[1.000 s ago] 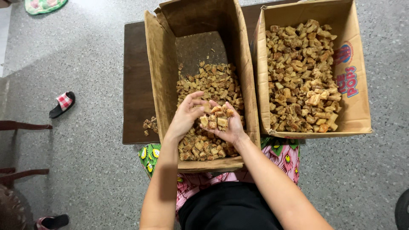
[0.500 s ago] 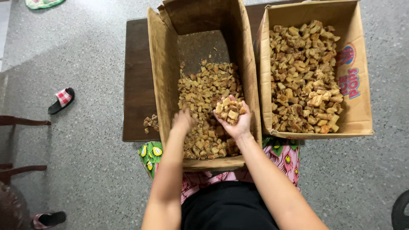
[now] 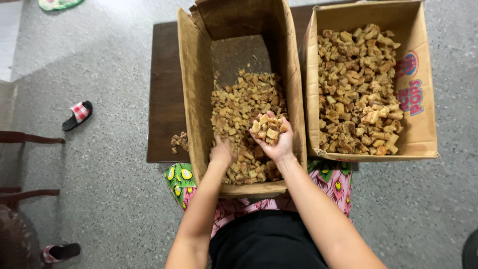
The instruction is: The person sorts brown food pieces by hand between two cardboard boxes positioned on the floor.
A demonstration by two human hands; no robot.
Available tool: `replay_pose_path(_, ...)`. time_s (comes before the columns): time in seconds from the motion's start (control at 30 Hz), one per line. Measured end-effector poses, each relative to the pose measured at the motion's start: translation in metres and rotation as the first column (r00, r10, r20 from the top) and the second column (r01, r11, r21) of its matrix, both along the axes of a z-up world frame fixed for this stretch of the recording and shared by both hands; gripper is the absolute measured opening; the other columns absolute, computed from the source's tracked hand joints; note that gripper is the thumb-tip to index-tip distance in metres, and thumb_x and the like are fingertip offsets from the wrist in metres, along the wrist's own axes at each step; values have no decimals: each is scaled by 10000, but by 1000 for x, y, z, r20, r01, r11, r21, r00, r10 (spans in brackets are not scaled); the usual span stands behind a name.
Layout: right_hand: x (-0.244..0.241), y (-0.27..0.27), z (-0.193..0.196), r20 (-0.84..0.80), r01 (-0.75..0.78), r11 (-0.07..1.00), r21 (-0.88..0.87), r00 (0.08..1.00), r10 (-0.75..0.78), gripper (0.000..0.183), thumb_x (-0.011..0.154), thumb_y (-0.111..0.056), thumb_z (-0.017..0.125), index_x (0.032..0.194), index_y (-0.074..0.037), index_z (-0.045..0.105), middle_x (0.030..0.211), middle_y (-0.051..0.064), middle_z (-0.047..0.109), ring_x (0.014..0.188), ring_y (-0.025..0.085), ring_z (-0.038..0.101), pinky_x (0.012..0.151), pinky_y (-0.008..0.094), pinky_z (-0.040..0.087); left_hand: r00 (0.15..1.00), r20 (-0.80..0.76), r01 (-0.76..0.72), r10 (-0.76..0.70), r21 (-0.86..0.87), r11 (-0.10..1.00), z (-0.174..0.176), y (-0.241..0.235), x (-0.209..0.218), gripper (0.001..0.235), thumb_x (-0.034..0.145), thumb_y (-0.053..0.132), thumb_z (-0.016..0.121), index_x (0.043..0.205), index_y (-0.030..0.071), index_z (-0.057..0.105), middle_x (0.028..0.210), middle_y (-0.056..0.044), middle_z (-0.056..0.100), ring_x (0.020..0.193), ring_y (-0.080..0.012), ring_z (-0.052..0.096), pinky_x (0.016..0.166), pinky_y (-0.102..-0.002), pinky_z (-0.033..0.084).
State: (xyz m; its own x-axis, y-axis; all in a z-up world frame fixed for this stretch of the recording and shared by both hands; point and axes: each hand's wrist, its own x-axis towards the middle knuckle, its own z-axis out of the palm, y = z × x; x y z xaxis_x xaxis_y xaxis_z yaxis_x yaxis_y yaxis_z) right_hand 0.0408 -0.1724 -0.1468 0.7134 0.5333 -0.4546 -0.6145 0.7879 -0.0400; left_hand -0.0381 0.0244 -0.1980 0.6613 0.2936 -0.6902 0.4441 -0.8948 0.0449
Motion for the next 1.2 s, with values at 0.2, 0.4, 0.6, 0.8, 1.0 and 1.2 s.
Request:
replay_pose_path(0.2,0,0,-8,-13,-7,1000,-7,1000,6,453,1045,-497,409,1258,-169,638,1332,117,651,1227,327,611,1053,610,477,966,82,252,-246,-77,965,-22,-43,-35,463,1024,291,644,1402,48,531,1389,-233,550,1188,-423,592,994,-513,541)
replay_pose_path(0.4,-3,0,8,34,-59,998,-11,998,59,504,1046,-509,375,1337,-172,611,1432,128,599,1291,373,590,1059,630,474,996,-77,5,-45,-452,892,67,-27,-19,494,914,64,610,1396,96,504,1258,-149,652,1084,-290,716,937,-402,607)
replay_pose_path(0.6,-3,2,23,99,-130,991,2,987,130,570,1040,-564,336,1389,-188,583,1480,133,545,1316,390,565,1082,632,473,928,371,108,34,-355,928,188,-11,15,390,972,163,660,1358,140,604,1389,-216,470,1140,-295,610,1042,-387,507)
replay_pose_path(0.8,-6,1,30,103,-234,949,-210,960,259,558,991,-559,398,1404,-232,580,1354,79,616,1181,279,631,1032,557,494,894,437,180,99,-551,815,230,-57,37,471,939,232,689,1399,209,588,1295,-150,525,1072,-203,654,1006,-341,557)
replay_pose_path(1.0,-5,1,4,42,-220,973,-73,974,223,557,993,-602,515,1285,-141,626,1192,110,605,1094,276,577,1015,535,523,869,453,189,201,-677,711,200,-52,47,579,963,-13,462,1515,163,481,1394,-118,554,844,-163,675,816,-315,643)
replay_pose_path(1.2,-6,-1,8,-135,-233,967,-98,966,219,538,905,-594,574,1239,-174,610,1240,80,598,1122,280,607,942,444,574,857,363,137,366,-844,518,218,-49,47,558,1021,97,535,1552,161,378,1433,-107,607,659,-130,743,569,-287,648)
